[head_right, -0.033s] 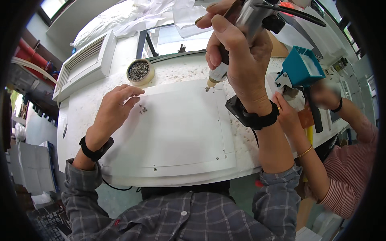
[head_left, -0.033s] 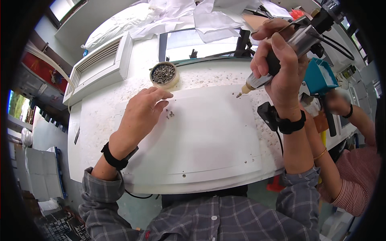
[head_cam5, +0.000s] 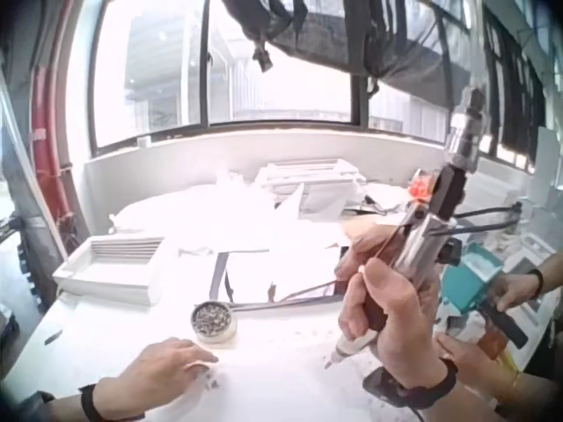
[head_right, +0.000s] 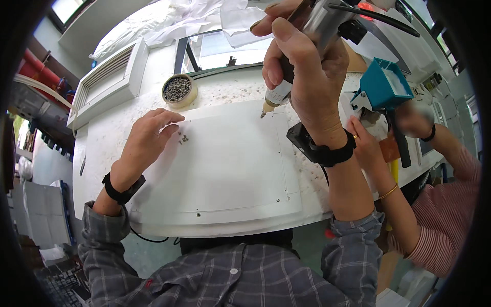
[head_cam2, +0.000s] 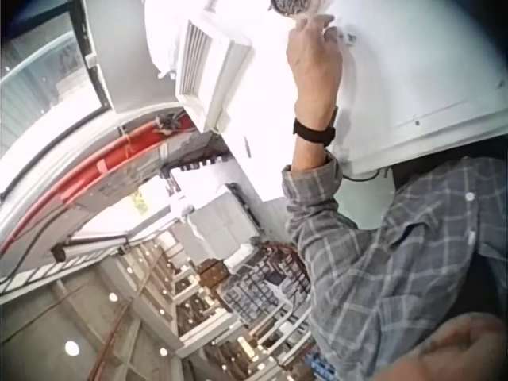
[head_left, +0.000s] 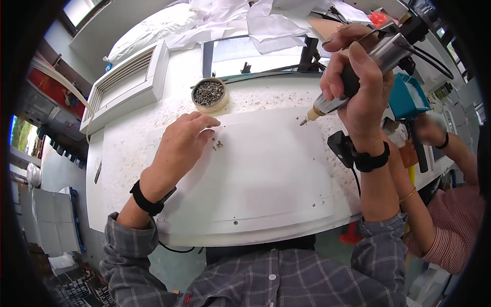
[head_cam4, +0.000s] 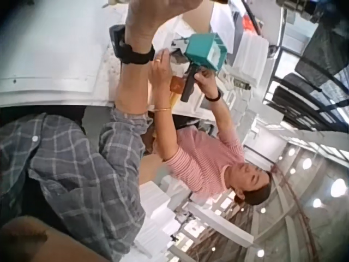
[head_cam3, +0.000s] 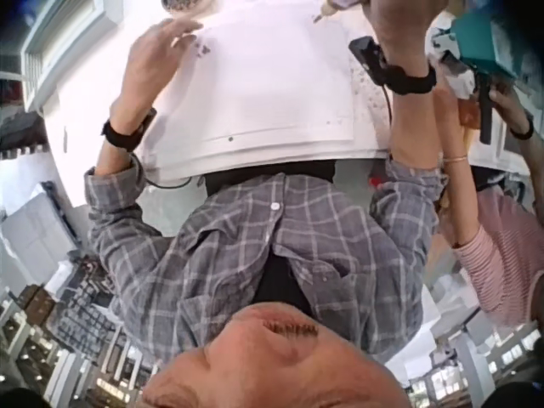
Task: The person assembles a white vent grille by placing a black mesh screen into a frame and applying adhesive with a roller. They then position a white cover panel over the assembly and secure it using a pneumatic screwdriver to drive multiple screws into the panel.
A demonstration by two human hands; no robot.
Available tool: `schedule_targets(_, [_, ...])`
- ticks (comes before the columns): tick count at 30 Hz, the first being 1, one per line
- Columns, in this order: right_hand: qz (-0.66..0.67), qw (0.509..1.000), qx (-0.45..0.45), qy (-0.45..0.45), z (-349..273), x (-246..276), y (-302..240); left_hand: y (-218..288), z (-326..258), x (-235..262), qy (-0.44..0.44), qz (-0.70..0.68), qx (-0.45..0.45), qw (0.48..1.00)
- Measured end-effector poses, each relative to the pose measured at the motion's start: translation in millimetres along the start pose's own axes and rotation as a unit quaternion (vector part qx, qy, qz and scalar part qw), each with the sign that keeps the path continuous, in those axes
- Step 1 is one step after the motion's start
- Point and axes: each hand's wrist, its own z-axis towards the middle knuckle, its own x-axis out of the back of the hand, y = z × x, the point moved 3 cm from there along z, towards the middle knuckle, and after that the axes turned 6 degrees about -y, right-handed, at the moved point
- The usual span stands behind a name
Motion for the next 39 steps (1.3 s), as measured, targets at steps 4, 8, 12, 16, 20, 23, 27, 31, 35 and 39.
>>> schedule_targets(4, [-0.003, 1.0, -0.009, 0.011, -12, -17, -12, -14, -8, -10, -0.004, -0.014, -0.013, 1.0])
schedule_targets(8, [0.005, 1.0, -0.009, 0.026, -17, -30, -21, -13, -11, -12, -0.001, -0.008, -0.029, 1.0])
schedule_targets(12, [-0.007, 1.0, -0.009, 0.001, -19, -39, -26, -12, -14, -12, -0.002, 0.008, -0.054, 0.999])
schedule_targets(16, [0.042, 0.999, -0.004, 0.003, -20, -55, -27, -18, -15, -12, -0.007, 0.036, -0.053, 0.998])
schedule_targets(20, [0.171, 0.985, 0.014, -0.029, -25, -81, -32, -19, -41, 12, 0.023, 0.003, -0.018, 1.0])
schedule_targets(23, [0.231, 0.971, 0.023, -0.052, -33, -107, -34, -28, -96, 37, 0.044, -0.166, 0.065, 0.983])
schedule_targets(27, [0.329, 0.94, 0.0, -0.086, -40, -150, -36, -39, -176, 24, 0.101, -0.422, 0.164, 0.886])
schedule_targets(31, [0.403, 0.909, -0.026, -0.103, -46, -201, -34, -28, -231, -10, 0.136, -0.621, 0.191, 0.748])
schedule_targets(35, [0.414, 0.904, -0.047, -0.094, -52, -239, -30, -17, -245, -30, 0.151, -0.706, 0.196, 0.664])
schedule_targets(39, [0.409, 0.905, -0.055, -0.101, -55, -256, -26, -16, -248, -32, 0.16, -0.725, 0.19, 0.643])
